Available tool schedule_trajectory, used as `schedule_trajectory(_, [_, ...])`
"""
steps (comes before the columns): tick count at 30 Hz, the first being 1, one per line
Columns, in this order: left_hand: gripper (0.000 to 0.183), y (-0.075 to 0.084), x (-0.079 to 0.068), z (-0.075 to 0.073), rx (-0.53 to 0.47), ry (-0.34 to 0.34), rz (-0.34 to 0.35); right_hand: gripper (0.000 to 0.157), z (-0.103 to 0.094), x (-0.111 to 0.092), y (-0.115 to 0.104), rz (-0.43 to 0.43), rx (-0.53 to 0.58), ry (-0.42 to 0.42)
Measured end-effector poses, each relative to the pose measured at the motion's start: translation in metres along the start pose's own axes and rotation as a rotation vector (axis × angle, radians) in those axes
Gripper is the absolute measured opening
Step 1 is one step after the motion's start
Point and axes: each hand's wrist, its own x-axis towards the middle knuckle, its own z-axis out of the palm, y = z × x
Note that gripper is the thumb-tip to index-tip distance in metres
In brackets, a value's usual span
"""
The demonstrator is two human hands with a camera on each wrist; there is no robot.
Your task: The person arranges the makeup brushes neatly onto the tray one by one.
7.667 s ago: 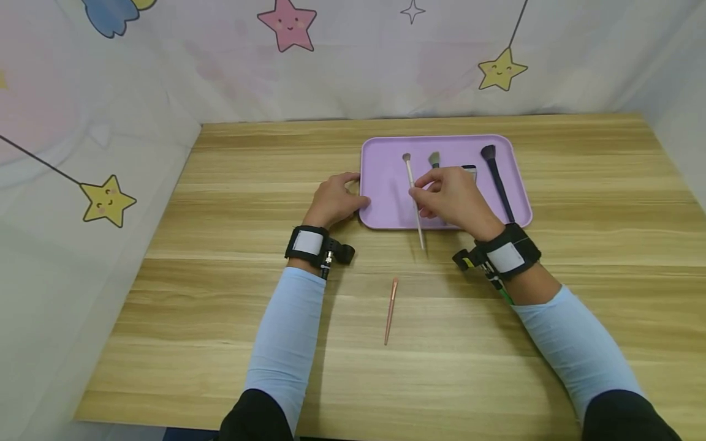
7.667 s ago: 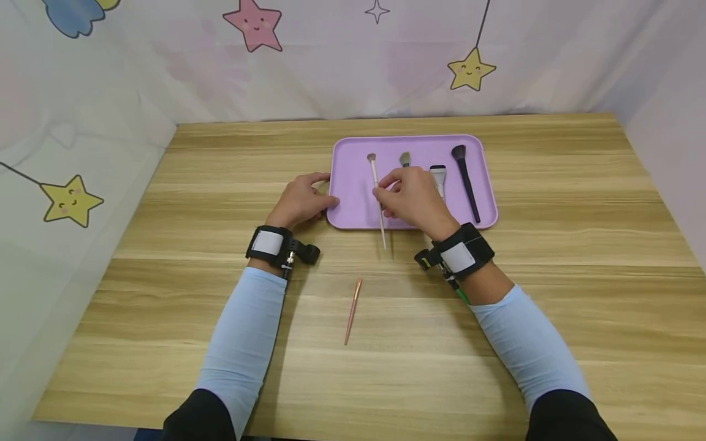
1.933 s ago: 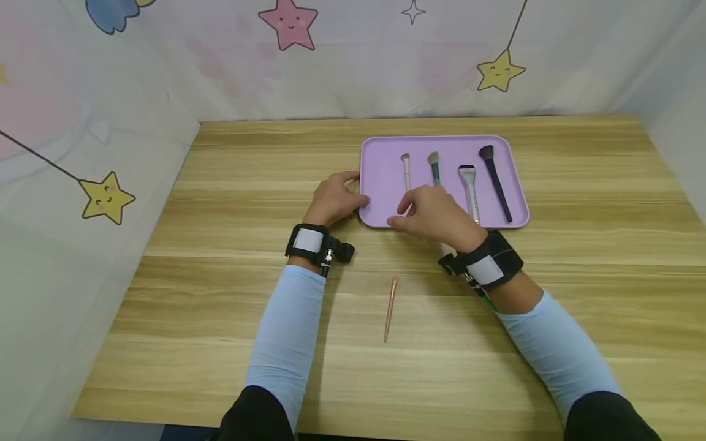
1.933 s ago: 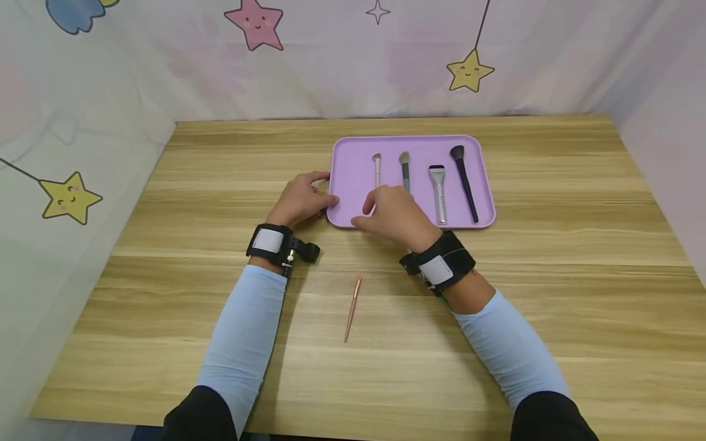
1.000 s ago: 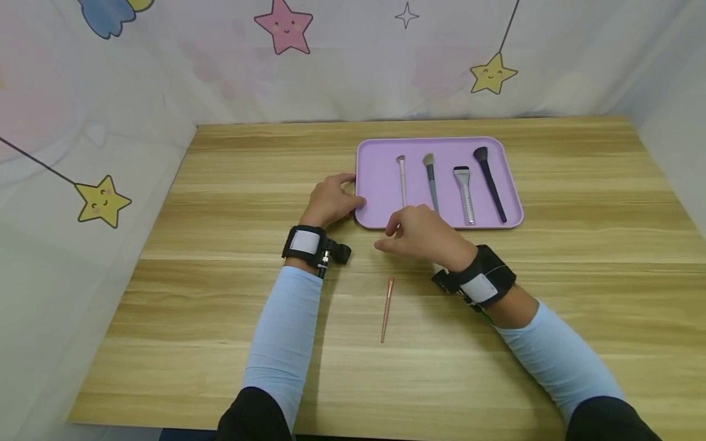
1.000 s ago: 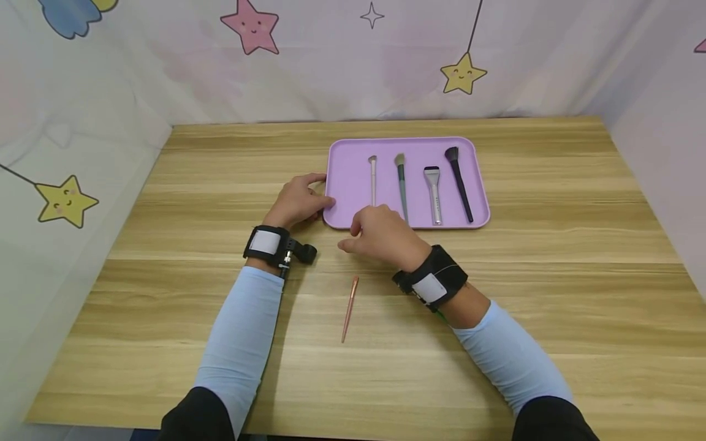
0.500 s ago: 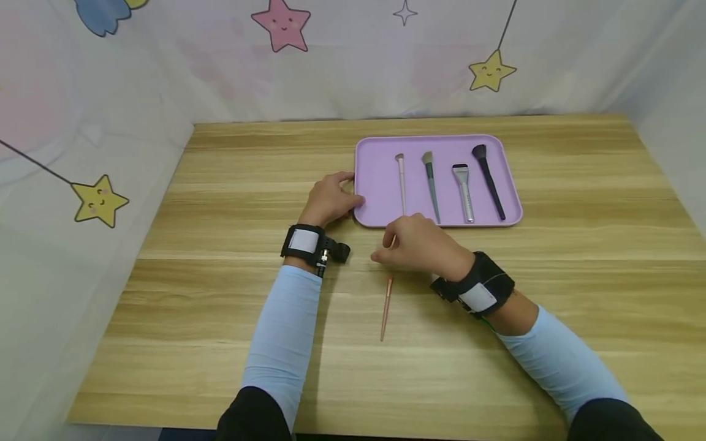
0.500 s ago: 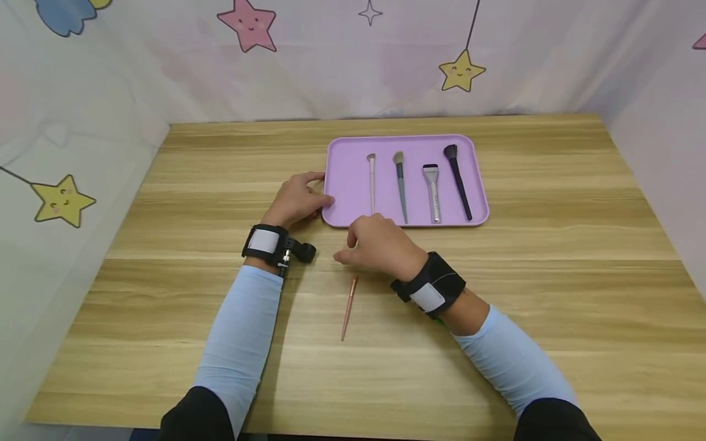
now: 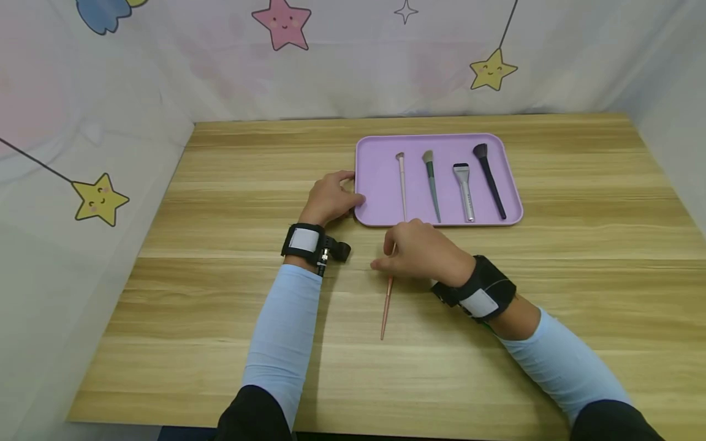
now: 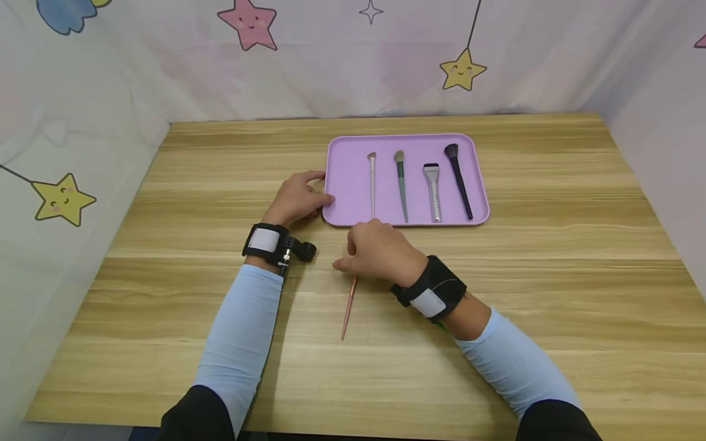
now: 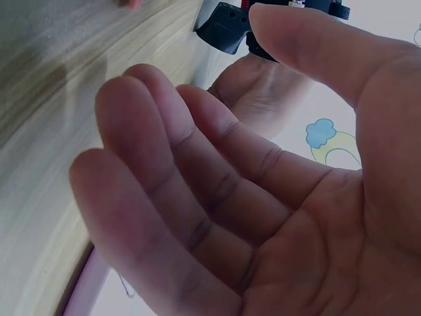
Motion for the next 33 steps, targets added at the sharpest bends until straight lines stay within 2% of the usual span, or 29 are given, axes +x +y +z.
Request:
schedule_trajectory(13, [0.064, -0.0002, -0.0002, 0.0000, -0.006, 0.004, -0.013, 0.039, -0.0016, -0.0057, -0.0057, 0.053, -0.076, -0.066])
schedule_trajectory(22, [0.063, 0.0004, 0.0002, -0.0011, 0.001, 0.013, -0.001, 0.049, -0.0014, -0.0084, -0.0063, 0.023, -0.151, -0.137])
schedule_trajectory(30, [0.062, 0.0004, 0.0005, -0.0004, 0.005, 0.013, 0.016, 0.043, -0.0004, -0.0097, -0.0063, -0.009, -0.173, -0.139])
schedule_trajectory(33, [0.062, 0.0006, 0.0002, -0.0007, 0.004, 0.013, 0.017, 0.040, 0.0006, -0.0096, -0.0070, -0.006, -0.174, -0.176])
